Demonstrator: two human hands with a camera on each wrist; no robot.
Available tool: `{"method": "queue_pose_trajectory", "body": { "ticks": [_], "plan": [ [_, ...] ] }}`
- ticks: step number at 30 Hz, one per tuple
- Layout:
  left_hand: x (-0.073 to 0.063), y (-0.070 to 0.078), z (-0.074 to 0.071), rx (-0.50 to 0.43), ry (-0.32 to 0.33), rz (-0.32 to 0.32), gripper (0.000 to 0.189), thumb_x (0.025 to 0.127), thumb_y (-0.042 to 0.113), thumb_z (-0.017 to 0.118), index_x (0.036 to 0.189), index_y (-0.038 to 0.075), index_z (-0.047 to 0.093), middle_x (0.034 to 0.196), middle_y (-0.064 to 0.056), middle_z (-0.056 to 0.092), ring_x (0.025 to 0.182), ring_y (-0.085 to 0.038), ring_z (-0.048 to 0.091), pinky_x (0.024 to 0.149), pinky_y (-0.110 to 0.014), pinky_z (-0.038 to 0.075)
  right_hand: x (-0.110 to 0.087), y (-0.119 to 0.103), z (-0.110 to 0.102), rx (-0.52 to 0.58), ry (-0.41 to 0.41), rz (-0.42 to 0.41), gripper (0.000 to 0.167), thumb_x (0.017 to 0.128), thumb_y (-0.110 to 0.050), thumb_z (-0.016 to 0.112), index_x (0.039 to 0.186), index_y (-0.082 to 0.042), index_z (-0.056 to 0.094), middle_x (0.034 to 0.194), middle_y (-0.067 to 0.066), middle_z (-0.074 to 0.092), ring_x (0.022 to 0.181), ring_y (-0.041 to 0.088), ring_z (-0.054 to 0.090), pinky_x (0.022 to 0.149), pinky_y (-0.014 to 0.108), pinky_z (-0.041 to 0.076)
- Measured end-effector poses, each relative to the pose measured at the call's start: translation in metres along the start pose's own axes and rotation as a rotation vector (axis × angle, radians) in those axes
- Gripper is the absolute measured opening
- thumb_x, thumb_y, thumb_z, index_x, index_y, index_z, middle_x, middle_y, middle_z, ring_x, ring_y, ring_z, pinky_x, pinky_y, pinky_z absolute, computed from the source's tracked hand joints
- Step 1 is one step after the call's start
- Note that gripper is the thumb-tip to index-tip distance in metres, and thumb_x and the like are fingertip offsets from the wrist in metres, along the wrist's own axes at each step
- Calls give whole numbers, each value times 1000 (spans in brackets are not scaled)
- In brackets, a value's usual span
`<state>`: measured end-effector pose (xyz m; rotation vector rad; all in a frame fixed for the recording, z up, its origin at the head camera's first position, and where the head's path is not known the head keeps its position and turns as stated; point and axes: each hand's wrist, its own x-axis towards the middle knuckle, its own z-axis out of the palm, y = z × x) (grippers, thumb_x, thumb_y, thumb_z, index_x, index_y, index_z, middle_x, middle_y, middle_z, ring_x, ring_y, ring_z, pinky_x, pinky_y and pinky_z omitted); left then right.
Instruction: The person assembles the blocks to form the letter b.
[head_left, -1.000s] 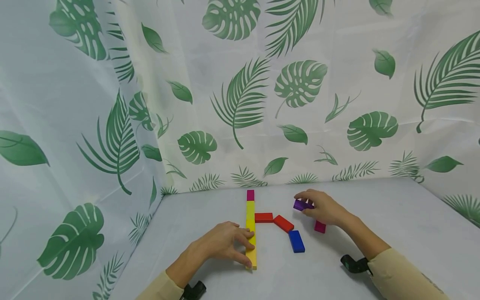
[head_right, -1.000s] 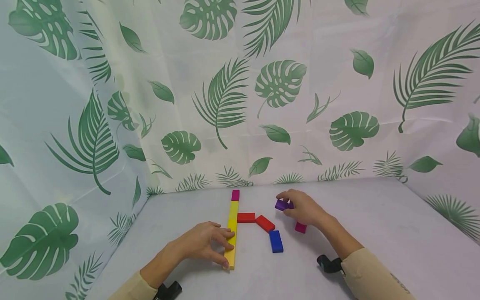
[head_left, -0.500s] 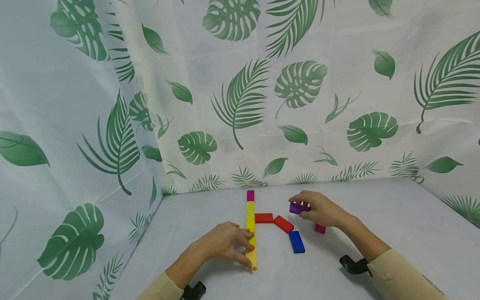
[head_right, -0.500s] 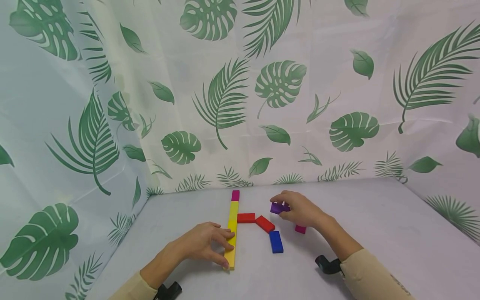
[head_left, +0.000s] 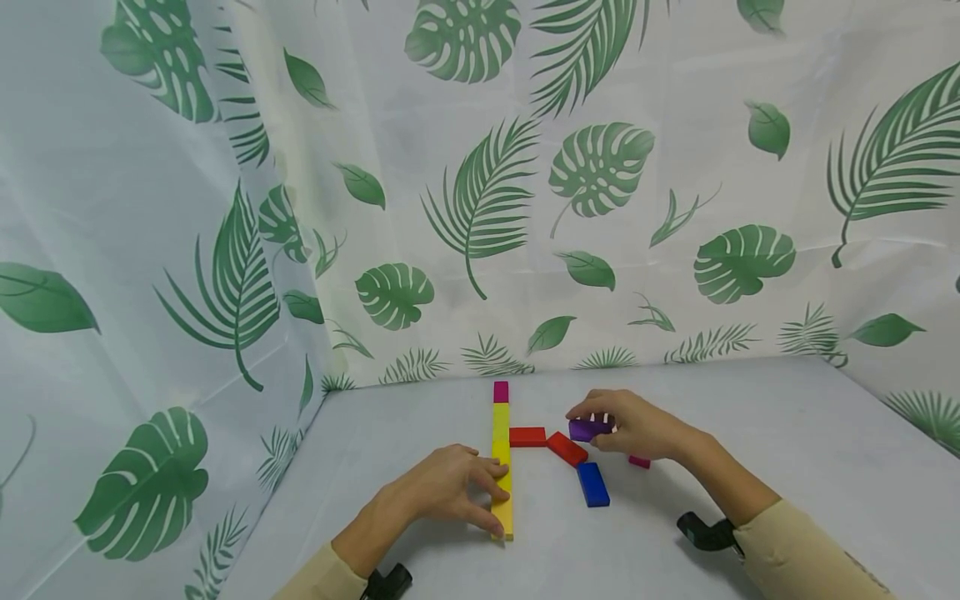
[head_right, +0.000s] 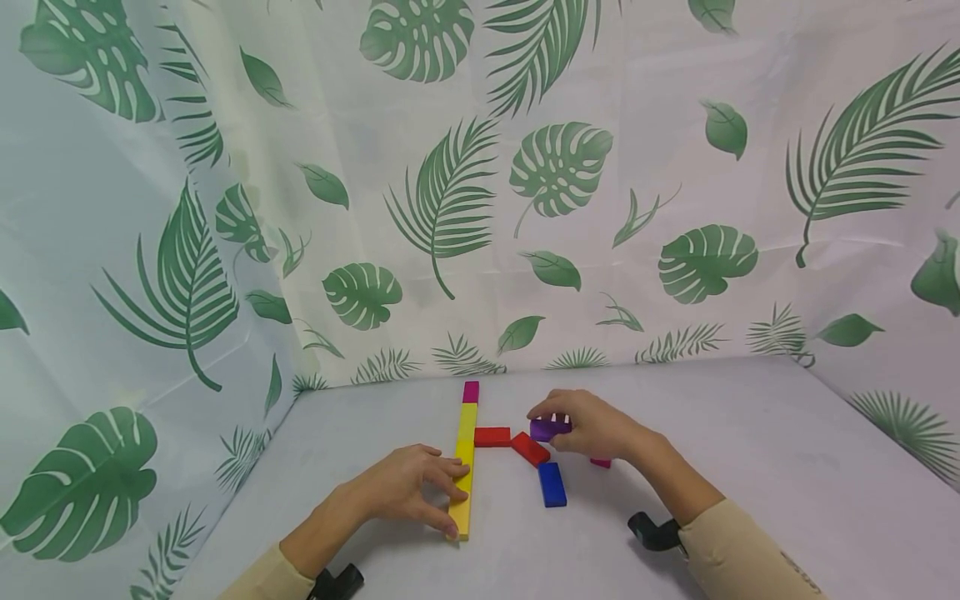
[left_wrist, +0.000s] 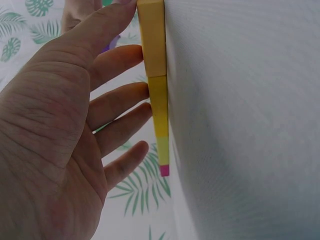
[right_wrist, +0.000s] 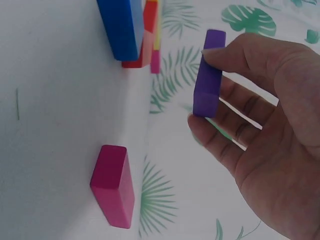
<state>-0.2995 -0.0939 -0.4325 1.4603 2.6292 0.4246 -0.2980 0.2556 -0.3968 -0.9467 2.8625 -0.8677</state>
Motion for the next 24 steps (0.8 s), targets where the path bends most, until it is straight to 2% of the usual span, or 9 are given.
{"method": "queue_pose_trajectory", "body": {
  "ticks": [5, 10, 24],
  "plan": [
    [0, 1, -1, -3, 1, 6, 51, 80, 69, 77, 117, 34, 80, 138, 9, 68, 133, -3, 60, 116, -40, 48, 0, -6, -1, 20, -46, -30, 42, 91, -10, 78, 130, -25, 72, 116, -7, 70, 103, 12, 65, 83, 25, 59],
    [0, 1, -2, 2, 3, 12, 51, 80, 68, 77, 117, 34, 81, 138, 8, 68, 133, -3, 61, 116, -40, 48, 0, -14, -1, 26, -78, -46, 39, 92, -10, 77, 129, -21, 73, 114, -9, 69, 102, 12, 63, 84, 29, 59],
    [0, 2, -3, -3, -7, 4, 50, 81, 68, 77, 118, 34, 80, 139, 8, 68, 133, -4, 61, 116, -41, 48, 1, -23, -1, 51, -141, -40, 37, 93, -13, 77, 129, -22, 73, 111, -11, 69, 102, 11, 62, 84, 28, 59]
  ]
}}
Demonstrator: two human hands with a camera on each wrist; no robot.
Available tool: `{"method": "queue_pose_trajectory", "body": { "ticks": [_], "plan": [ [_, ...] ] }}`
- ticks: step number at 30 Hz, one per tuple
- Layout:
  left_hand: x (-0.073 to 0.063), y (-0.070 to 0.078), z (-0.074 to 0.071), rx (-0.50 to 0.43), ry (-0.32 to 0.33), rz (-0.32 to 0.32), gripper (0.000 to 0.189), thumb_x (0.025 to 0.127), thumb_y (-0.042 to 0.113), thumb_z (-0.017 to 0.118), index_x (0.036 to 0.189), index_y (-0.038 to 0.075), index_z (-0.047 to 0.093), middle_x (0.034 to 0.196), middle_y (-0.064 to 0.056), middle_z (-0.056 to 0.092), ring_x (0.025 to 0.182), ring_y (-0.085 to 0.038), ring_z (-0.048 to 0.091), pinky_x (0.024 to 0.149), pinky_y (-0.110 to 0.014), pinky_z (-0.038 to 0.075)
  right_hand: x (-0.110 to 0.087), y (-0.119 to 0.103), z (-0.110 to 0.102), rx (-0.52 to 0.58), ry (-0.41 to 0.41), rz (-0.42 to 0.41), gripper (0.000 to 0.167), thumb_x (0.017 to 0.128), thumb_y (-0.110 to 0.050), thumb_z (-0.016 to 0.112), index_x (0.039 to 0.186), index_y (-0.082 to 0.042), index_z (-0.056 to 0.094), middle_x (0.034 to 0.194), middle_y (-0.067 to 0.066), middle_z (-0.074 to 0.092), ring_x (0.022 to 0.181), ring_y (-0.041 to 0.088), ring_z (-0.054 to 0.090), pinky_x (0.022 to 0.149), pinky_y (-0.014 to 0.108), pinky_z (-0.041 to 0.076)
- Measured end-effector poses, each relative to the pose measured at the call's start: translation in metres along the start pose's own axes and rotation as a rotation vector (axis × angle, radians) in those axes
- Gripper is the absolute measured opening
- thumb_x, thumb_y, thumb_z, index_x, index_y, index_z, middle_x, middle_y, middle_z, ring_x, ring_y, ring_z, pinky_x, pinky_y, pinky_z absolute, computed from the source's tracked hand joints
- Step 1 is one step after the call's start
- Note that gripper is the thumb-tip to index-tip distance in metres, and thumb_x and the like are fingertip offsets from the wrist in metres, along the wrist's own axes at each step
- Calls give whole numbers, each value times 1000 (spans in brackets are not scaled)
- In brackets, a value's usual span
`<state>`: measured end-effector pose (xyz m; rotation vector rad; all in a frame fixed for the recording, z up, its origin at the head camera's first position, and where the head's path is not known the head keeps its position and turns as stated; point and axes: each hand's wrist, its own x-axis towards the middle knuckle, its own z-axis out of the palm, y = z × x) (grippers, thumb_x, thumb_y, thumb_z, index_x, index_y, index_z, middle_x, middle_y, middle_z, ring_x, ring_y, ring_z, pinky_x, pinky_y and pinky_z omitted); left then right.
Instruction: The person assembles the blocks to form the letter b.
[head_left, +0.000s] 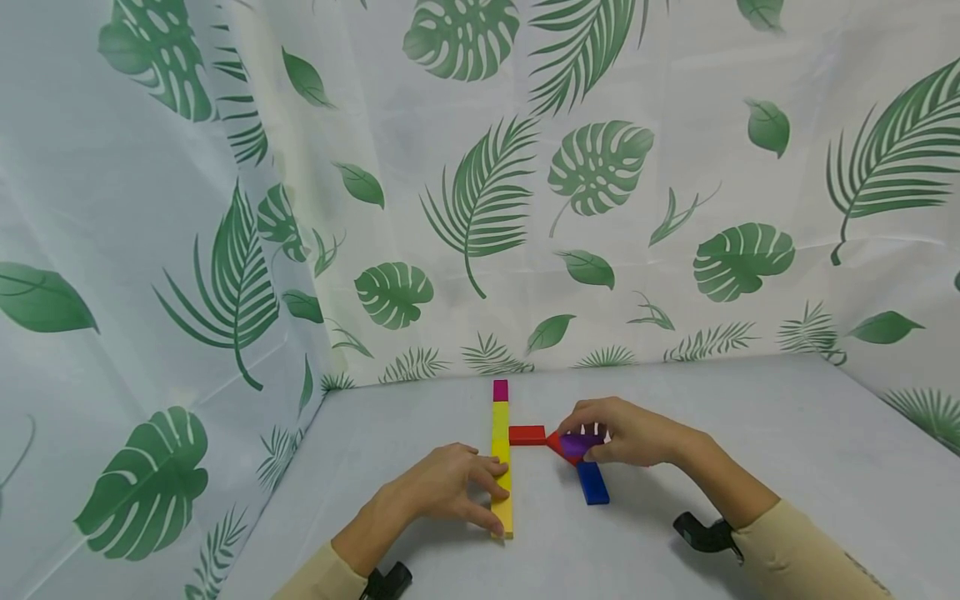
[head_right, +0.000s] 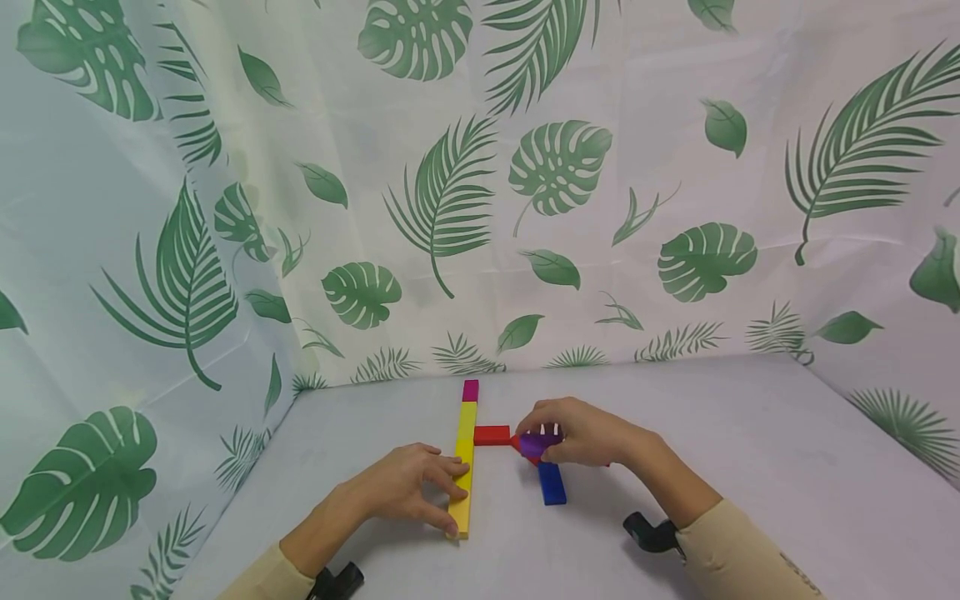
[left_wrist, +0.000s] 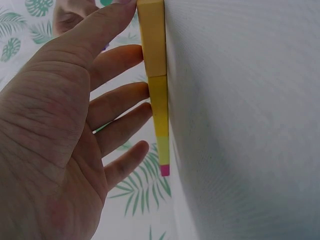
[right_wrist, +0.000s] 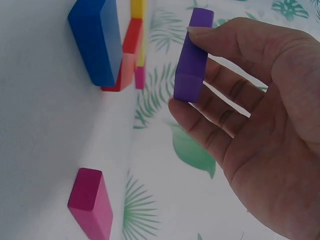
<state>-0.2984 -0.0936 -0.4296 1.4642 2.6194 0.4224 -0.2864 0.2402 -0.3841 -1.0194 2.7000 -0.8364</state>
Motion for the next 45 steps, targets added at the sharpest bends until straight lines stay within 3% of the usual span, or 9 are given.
{"method": "queue_pose_trajectory", "body": {
  "ticks": [6, 13, 24, 45],
  "plan": [
    [0, 1, 0, -9, -6, -15, 50, 81, 68, 78, 118, 35, 80, 139, 9, 67, 134, -4, 60, 116, -42, 47, 0, -4, 2, 36, -29, -13, 36, 93, -13, 77, 128, -20, 74, 111, -9, 70, 100, 13, 64, 83, 27, 59],
    [1, -1, 1, 2, 7, 6, 51, 80, 69, 77, 117, 34, 81, 139, 8, 68, 134, -4, 60, 117, -41, 47, 1, -6, 4, 46, -71, 18, 36, 91, -16, 80, 126, -27, 74, 111, -12, 69, 101, 12, 63, 84, 27, 59],
    [0, 1, 2, -7, 3, -23, 51, 78, 70, 78, 116, 36, 81, 139, 10, 67, 134, -2, 59, 117, -41, 46, 1, -7, 9, 38, -110, 22, 37, 90, -15, 81, 125, -21, 75, 109, -14, 69, 100, 9, 63, 84, 26, 60],
    [0, 0, 1, 34, 12, 20, 51, 80, 70, 77, 116, 34, 81, 138, 7, 69, 132, -4, 61, 116, -40, 48, 0, -16, 12, 66, -200, 46, 35, 88, -15, 83, 120, -26, 75, 106, -17, 71, 100, 6, 64, 88, 26, 59]
  ]
}}
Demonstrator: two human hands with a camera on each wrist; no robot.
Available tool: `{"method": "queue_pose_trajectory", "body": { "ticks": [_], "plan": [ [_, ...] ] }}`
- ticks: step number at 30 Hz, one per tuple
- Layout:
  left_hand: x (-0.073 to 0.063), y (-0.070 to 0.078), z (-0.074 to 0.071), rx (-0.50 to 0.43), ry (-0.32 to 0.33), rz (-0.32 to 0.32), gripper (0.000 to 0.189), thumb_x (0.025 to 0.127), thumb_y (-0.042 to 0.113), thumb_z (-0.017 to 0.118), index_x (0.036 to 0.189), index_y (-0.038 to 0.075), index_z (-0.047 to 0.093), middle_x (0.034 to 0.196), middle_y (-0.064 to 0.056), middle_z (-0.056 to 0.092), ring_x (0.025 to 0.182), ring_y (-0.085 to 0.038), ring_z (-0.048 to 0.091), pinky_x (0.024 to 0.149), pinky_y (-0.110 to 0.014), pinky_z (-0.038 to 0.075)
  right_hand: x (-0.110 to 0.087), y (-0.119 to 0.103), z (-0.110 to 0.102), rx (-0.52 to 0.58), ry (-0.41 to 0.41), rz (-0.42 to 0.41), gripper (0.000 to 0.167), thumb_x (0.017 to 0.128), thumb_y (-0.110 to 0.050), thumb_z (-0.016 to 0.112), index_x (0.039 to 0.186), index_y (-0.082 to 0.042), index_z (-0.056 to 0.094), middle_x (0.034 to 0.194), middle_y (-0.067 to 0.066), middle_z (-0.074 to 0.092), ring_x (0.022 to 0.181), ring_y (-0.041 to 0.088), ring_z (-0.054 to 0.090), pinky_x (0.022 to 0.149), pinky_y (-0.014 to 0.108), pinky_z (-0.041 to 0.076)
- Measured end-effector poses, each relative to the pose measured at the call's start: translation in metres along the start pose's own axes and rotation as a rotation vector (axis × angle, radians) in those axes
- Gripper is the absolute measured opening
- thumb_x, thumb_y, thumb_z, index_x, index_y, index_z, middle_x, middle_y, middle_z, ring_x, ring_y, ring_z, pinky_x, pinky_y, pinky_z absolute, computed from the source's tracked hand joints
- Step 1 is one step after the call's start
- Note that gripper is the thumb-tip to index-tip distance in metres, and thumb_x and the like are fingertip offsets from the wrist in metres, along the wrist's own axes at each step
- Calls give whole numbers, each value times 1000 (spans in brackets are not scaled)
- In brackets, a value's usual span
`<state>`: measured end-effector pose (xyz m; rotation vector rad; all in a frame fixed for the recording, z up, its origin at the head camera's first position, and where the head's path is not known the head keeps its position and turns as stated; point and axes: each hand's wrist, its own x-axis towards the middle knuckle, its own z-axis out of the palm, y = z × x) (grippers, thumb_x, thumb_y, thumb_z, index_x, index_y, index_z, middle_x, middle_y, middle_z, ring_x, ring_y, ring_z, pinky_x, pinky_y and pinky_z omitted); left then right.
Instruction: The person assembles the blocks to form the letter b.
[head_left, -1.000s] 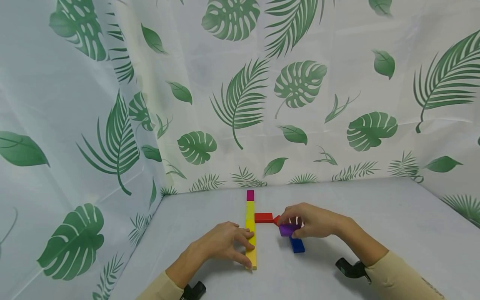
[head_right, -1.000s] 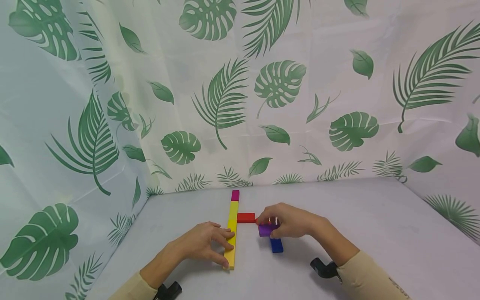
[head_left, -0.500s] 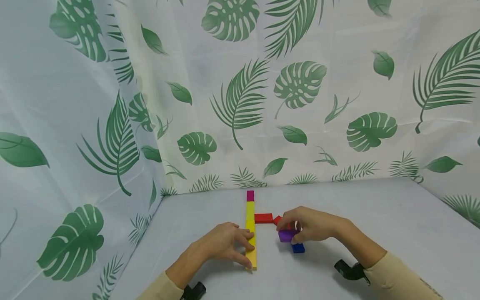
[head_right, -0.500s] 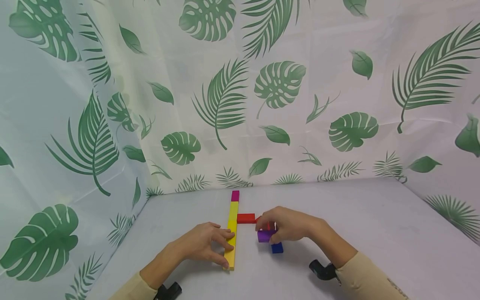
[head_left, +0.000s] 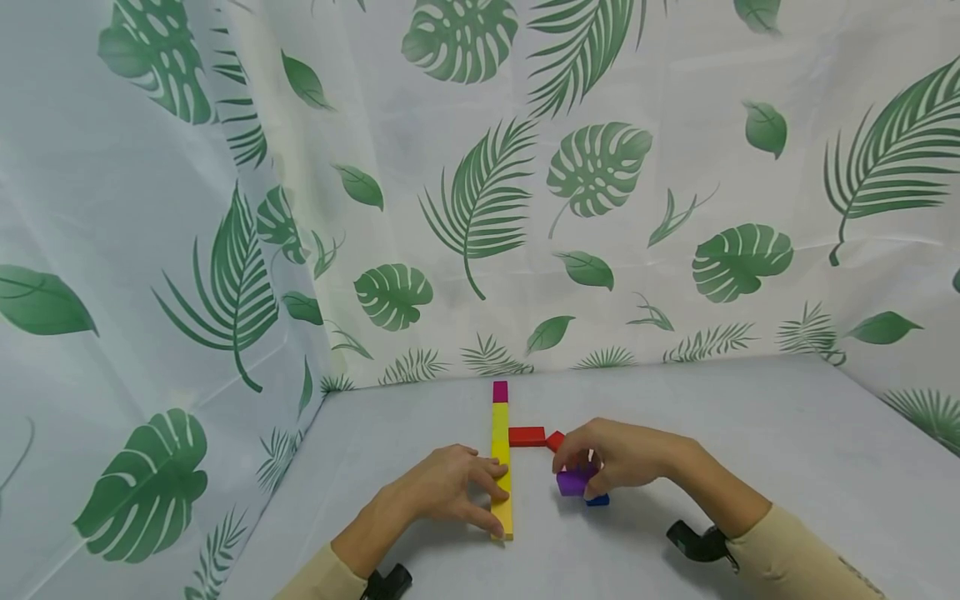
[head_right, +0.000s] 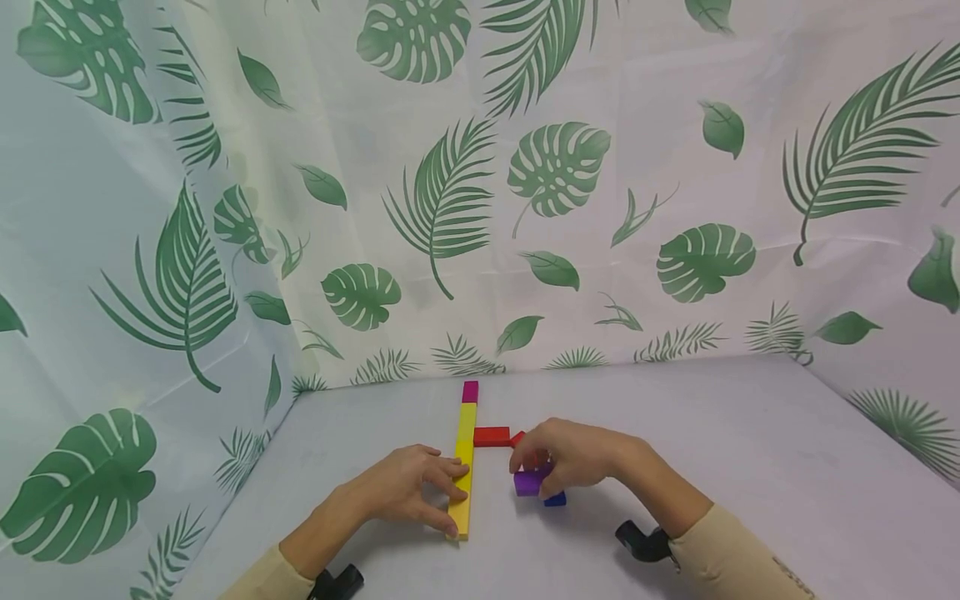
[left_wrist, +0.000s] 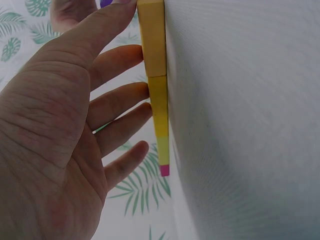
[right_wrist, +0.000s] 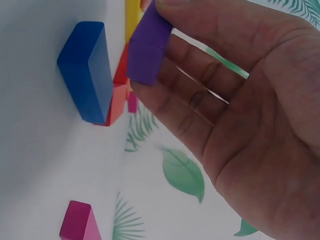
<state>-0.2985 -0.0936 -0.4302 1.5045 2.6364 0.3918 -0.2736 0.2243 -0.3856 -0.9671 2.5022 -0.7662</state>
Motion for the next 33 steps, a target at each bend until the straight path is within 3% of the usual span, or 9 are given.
{"method": "queue_pose_trajectory", "body": {
  "ticks": [12, 20, 33],
  "plan": [
    [1, -1, 0, -7, -8, -13, 52, 80, 71, 75, 117, 35, 81, 138, 9, 68, 133, -4, 60, 116, -41, 47, -1, -8, 2, -6, -43, 0, 36, 85, -14, 86, 116, -27, 76, 106, -17, 70, 99, 6, 64, 89, 27, 58],
    [0, -1, 0, -4, 3, -11, 52, 79, 71, 77, 116, 35, 81, 138, 9, 68, 133, -4, 61, 115, -41, 48, -1, -13, 8, 2, -62, 27, 36, 83, -13, 88, 113, -30, 77, 101, -17, 70, 94, 6, 64, 83, 24, 57],
    [0, -1, 0, -25, 2, -15, 52, 79, 71, 76, 115, 34, 81, 138, 9, 68, 133, -3, 60, 116, -40, 47, 2, -13, 13, -10, -83, -14, 35, 82, -14, 88, 112, -28, 76, 96, -15, 69, 91, 6, 63, 80, 23, 57]
  ]
}}
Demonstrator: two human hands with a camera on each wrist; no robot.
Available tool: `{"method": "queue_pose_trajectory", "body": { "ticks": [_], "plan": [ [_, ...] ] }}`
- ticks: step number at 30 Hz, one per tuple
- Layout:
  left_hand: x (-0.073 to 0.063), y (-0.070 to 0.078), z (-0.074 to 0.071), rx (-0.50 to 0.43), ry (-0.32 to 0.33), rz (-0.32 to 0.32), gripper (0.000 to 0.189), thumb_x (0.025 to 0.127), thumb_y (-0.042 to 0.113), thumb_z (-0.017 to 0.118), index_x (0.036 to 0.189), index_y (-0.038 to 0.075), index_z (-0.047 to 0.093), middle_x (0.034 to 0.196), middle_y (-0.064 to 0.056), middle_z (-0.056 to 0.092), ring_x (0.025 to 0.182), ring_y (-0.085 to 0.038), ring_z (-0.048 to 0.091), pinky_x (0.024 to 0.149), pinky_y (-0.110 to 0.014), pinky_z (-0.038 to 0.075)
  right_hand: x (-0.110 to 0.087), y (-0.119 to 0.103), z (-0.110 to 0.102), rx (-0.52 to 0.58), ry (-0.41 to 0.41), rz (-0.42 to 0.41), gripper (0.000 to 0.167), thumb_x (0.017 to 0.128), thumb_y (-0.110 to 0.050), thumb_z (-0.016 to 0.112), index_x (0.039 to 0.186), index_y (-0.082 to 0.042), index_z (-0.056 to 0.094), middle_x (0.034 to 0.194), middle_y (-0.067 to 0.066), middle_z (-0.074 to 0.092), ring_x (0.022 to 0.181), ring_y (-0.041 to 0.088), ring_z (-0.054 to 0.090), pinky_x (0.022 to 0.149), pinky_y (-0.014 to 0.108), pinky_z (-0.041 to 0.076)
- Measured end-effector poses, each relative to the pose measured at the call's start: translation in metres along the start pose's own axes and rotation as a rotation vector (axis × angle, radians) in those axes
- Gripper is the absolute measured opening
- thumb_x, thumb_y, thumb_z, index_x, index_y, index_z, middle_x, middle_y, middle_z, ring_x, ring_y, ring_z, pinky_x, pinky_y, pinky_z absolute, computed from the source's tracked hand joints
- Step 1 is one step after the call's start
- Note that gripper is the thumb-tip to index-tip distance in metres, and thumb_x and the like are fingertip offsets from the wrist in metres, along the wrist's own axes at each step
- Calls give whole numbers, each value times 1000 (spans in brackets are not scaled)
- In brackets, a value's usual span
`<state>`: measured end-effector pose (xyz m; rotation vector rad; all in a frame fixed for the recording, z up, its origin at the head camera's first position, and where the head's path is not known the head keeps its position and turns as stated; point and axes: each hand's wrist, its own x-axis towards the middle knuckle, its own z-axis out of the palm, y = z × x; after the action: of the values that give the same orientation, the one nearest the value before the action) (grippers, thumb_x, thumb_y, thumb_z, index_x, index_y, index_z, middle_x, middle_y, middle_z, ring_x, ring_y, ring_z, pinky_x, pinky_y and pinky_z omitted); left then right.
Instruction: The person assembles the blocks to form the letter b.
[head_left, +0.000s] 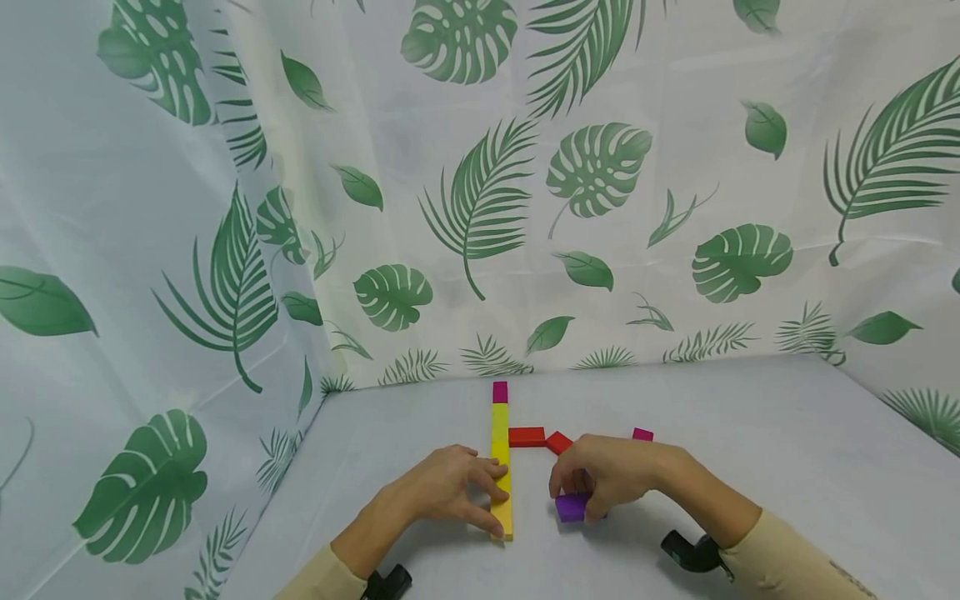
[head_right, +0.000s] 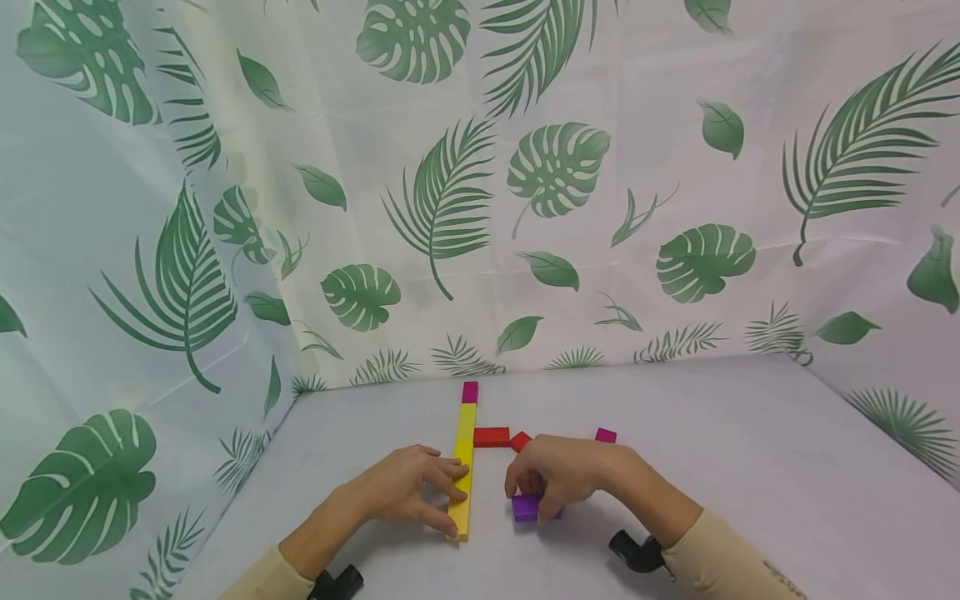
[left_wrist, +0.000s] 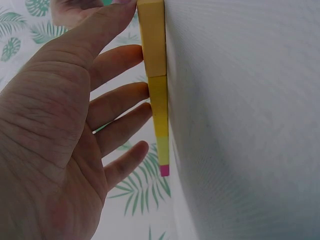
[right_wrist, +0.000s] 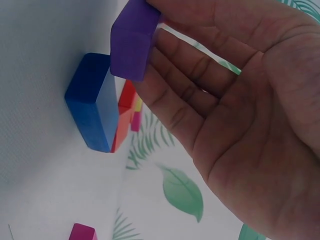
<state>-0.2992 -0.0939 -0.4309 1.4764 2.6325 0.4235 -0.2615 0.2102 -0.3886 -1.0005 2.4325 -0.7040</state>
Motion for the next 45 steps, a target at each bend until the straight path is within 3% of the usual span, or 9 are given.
{"method": "queue_pose_trajectory", "body": {
  "ticks": [24, 33, 45],
  "plan": [
    [0, 0, 0, 27, 11, 37, 51, 80, 71, 76, 114, 33, 82, 138, 7, 68, 133, -5, 61, 116, -39, 47, 7, -5, 10, -52, -53, 31, 38, 80, -11, 90, 109, -32, 77, 96, -18, 68, 91, 4, 62, 83, 22, 55],
    [0, 0, 0, 9, -3, 8, 52, 79, 72, 76, 115, 35, 81, 138, 8, 68, 134, -4, 60, 117, -40, 46, 7, -9, 11, -60, -51, 35, 35, 82, -14, 89, 109, -31, 78, 94, -18, 68, 89, 3, 62, 80, 19, 54],
    [-1, 1, 0, 4, 5, 16, 52, 79, 71, 76, 115, 34, 81, 139, 8, 68, 134, -4, 59, 117, -38, 46, 7, -7, 11, -63, -47, 25, 30, 82, -13, 89, 106, -29, 80, 93, -18, 68, 86, 3, 62, 78, 19, 54]
  ]
}}
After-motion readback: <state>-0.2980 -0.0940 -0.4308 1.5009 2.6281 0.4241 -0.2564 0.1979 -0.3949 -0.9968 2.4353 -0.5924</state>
